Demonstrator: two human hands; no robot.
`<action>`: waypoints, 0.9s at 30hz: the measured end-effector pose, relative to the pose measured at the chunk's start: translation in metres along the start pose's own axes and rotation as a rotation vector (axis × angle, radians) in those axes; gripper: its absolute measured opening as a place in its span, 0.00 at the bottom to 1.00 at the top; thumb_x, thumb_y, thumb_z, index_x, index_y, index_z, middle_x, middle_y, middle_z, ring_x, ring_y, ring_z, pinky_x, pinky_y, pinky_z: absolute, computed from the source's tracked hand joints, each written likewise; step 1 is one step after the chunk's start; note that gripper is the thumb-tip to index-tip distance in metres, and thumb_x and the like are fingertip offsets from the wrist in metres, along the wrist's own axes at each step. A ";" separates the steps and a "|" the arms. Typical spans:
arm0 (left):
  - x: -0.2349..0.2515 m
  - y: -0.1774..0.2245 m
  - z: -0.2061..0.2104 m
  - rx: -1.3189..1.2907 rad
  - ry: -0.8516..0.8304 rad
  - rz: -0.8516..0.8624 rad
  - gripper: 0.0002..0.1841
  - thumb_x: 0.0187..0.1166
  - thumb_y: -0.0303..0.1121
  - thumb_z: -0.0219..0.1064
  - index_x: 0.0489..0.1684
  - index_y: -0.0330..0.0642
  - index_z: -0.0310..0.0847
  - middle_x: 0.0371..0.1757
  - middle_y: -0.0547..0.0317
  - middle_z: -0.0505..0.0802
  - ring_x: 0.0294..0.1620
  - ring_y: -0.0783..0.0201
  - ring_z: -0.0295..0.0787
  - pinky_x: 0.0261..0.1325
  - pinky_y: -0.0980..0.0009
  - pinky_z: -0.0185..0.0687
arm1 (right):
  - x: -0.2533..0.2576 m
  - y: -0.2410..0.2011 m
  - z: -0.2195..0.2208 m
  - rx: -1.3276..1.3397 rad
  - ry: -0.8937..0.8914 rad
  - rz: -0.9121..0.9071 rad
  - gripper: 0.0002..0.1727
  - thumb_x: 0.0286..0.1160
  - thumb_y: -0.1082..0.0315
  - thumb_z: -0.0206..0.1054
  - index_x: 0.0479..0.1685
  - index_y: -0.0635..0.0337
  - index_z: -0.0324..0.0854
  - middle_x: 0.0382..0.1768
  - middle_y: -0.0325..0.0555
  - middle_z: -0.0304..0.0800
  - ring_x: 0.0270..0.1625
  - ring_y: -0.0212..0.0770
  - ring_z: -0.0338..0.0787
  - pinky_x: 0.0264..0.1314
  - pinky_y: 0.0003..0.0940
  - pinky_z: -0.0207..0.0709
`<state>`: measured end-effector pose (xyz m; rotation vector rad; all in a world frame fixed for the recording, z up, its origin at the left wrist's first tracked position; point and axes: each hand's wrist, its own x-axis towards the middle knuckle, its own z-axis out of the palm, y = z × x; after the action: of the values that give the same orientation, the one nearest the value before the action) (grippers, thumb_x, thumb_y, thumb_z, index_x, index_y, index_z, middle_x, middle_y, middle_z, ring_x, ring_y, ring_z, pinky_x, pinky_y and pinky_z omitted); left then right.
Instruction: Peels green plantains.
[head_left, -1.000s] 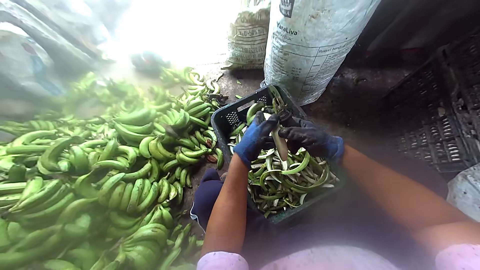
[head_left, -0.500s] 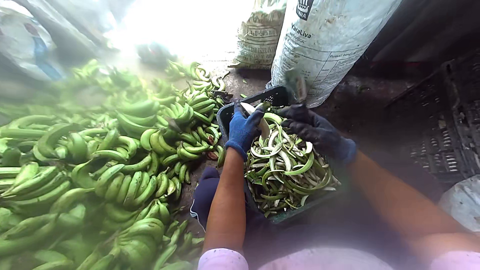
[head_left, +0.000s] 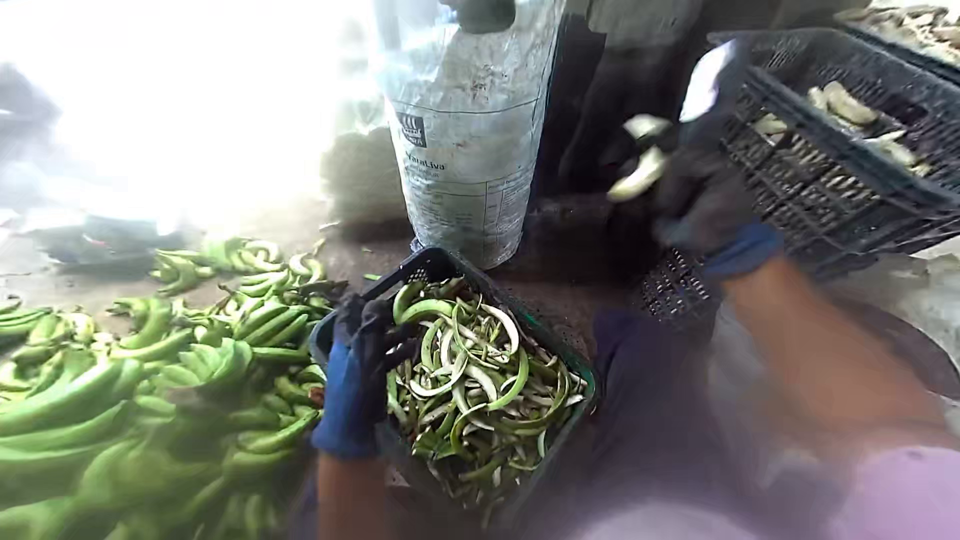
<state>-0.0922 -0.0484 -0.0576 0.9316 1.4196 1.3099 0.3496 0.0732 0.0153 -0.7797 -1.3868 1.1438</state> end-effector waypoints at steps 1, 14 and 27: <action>-0.002 0.004 -0.006 -0.015 0.024 0.016 0.27 0.91 0.48 0.55 0.88 0.57 0.60 0.64 0.49 0.87 0.54 0.51 0.92 0.51 0.51 0.93 | 0.009 -0.025 -0.018 0.094 0.129 -0.064 0.12 0.85 0.66 0.45 0.37 0.50 0.75 0.33 0.35 0.83 0.40 0.34 0.85 0.51 0.36 0.85; 0.012 0.016 -0.027 -0.394 0.355 0.222 0.36 0.90 0.48 0.56 0.96 0.58 0.42 0.76 0.48 0.80 0.63 0.52 0.88 0.58 0.49 0.91 | 0.025 0.164 0.226 -0.664 -0.591 0.372 0.19 0.78 0.63 0.71 0.66 0.56 0.83 0.51 0.46 0.92 0.50 0.38 0.91 0.56 0.43 0.86; -0.007 0.016 -0.033 0.381 0.257 0.159 0.33 0.87 0.46 0.61 0.91 0.54 0.57 0.79 0.49 0.80 0.69 0.47 0.85 0.66 0.45 0.82 | 0.040 0.243 0.279 -1.334 -1.087 0.262 0.16 0.81 0.63 0.67 0.60 0.64 0.86 0.58 0.66 0.88 0.64 0.65 0.85 0.68 0.70 0.73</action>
<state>-0.1234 -0.0619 -0.0422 1.1765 1.8712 1.3361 0.0344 0.1298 -0.1736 -1.3286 -3.1510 0.6726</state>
